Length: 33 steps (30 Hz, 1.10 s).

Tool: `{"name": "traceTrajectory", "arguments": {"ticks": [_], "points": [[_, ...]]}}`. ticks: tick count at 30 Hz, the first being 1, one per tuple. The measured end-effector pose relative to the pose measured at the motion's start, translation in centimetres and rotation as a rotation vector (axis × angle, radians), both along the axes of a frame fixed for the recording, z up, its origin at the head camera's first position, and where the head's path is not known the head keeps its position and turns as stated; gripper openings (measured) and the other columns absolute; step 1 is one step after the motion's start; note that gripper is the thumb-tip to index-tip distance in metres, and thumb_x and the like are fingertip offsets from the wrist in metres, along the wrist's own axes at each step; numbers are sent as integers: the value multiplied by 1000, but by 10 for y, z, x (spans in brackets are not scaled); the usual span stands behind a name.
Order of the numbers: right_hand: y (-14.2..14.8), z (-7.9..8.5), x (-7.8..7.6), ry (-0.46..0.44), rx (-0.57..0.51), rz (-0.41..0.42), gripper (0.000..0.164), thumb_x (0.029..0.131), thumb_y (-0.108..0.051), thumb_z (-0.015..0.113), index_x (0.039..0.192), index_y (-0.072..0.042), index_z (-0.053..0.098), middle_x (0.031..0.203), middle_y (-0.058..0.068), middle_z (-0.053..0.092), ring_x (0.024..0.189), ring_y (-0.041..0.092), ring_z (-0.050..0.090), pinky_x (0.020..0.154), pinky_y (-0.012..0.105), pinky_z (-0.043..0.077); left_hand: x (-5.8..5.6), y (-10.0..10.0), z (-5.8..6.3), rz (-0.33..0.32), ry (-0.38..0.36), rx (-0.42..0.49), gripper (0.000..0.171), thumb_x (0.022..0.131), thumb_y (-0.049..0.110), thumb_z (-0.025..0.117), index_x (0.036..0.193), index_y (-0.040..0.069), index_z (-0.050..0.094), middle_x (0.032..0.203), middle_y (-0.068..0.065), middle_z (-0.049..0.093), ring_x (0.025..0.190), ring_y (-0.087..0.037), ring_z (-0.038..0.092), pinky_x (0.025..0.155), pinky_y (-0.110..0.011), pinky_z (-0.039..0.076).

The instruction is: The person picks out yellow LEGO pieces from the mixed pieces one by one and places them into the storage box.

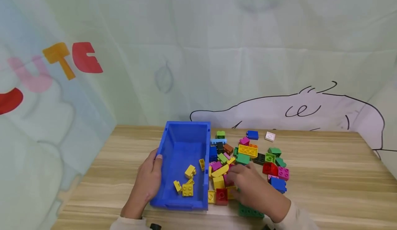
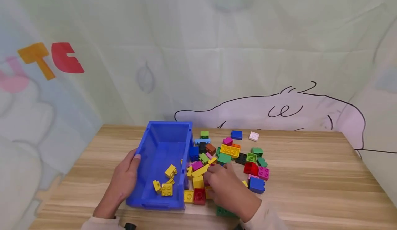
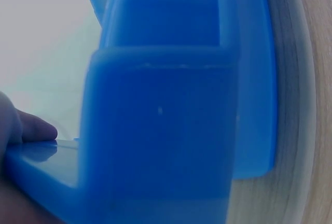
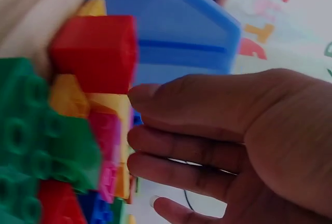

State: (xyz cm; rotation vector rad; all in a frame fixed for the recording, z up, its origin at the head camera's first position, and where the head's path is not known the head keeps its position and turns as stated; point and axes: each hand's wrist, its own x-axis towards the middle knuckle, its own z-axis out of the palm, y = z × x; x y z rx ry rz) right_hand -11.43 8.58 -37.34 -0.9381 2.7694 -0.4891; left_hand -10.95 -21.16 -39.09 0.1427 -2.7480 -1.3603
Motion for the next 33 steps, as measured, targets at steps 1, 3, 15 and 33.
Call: {"name": "traceTrajectory", "arguments": {"ticks": [1, 3, 15, 33], "points": [[-1, -3, 1, 7, 11, 4, 28, 78, -13, 87, 104, -8, 77, 104, 5, 73, 105, 26, 64, 94, 75, 43, 0, 0, 0, 0, 0, 1, 49, 110, 30, 28, 149, 3, 39, 148, -25, 47, 138, -44, 41, 112, -66, 33], [-2, -7, 2, 17, 28, 5, 32, 78, -13, 87, 107, -7, 77, 107, 7, 73, 107, 28, 64, 94, 76, 43, 0, 0, 0, 0, 0, 1, 49, 110, 30, 28, 149, 2, 39, 148, -25, 47, 138, -44, 41, 112, -66, 33], [-10, -21, 9, 157, 115, 39, 21, 77, -13, 87, 96, -8, 80, 92, 5, 75, 90, 23, 67, 80, 49, 51, 0, 1, 0, -3, -5, 1, 50, 110, 30, 27, 150, 1, 37, 149, -26, 45, 139, -45, 39, 112, -66, 32], [-6, -20, 8, 128, 49, 45, 27, 72, -10, 90, 96, -7, 80, 94, 6, 76, 94, 25, 68, 85, 53, 53, 0, 0, 0, 1, -7, -12, 50, 110, 29, 28, 149, 1, 38, 149, -26, 46, 138, -45, 40, 112, -66, 33]]}}
